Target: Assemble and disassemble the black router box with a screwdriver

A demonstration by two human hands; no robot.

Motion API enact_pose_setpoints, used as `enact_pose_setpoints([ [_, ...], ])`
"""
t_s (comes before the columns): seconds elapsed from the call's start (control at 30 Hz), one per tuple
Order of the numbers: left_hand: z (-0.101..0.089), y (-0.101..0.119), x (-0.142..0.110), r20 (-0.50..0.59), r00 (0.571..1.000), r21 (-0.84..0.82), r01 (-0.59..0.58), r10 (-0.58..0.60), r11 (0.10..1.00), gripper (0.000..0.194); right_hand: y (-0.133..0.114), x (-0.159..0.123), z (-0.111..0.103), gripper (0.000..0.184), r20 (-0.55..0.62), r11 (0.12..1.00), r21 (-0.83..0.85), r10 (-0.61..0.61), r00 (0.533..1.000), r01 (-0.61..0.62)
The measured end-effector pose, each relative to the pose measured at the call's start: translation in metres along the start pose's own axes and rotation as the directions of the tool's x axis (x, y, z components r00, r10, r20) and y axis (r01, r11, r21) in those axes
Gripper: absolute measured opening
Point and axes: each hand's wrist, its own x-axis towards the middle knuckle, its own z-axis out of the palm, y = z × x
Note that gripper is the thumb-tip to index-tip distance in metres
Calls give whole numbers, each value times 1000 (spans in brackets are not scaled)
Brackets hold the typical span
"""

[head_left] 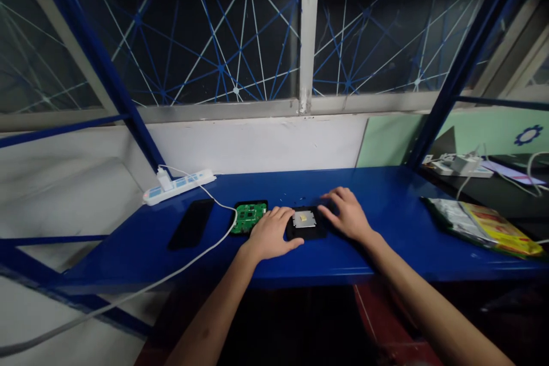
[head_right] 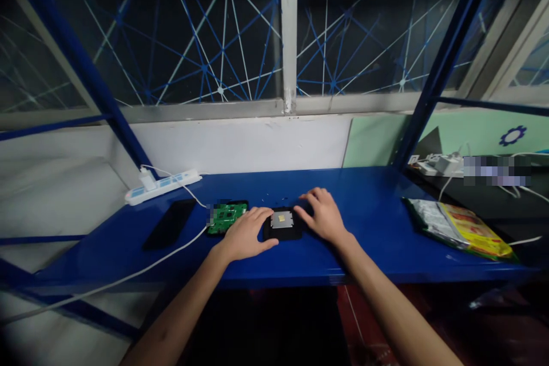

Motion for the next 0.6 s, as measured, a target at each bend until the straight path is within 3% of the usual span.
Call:
enact_pose_setpoints([
  [0.07, 1, 3, -2, -16, 1000, 29, -13, 13, 999, 61, -13, -2, 2, 39, 25, 987, 16, -159, 987, 159],
  [0.13, 2, 5, -3, -24, 1000, 52, -17, 19, 998, 65, -22, -3, 3, 45, 73, 973, 35, -232, 970, 230],
  [0.33, 2, 5, -4, -24, 999, 85, -41, 43, 996, 71, -26, -3, 7, 45, 272, 975, 103, -218, 937, 197],
  [0.6, 1, 4, -4, -16, 997, 101, -68, 70, 993, 73, -19, 1, 10, 56, 322, 962, 188, -251, 913, 199],
])
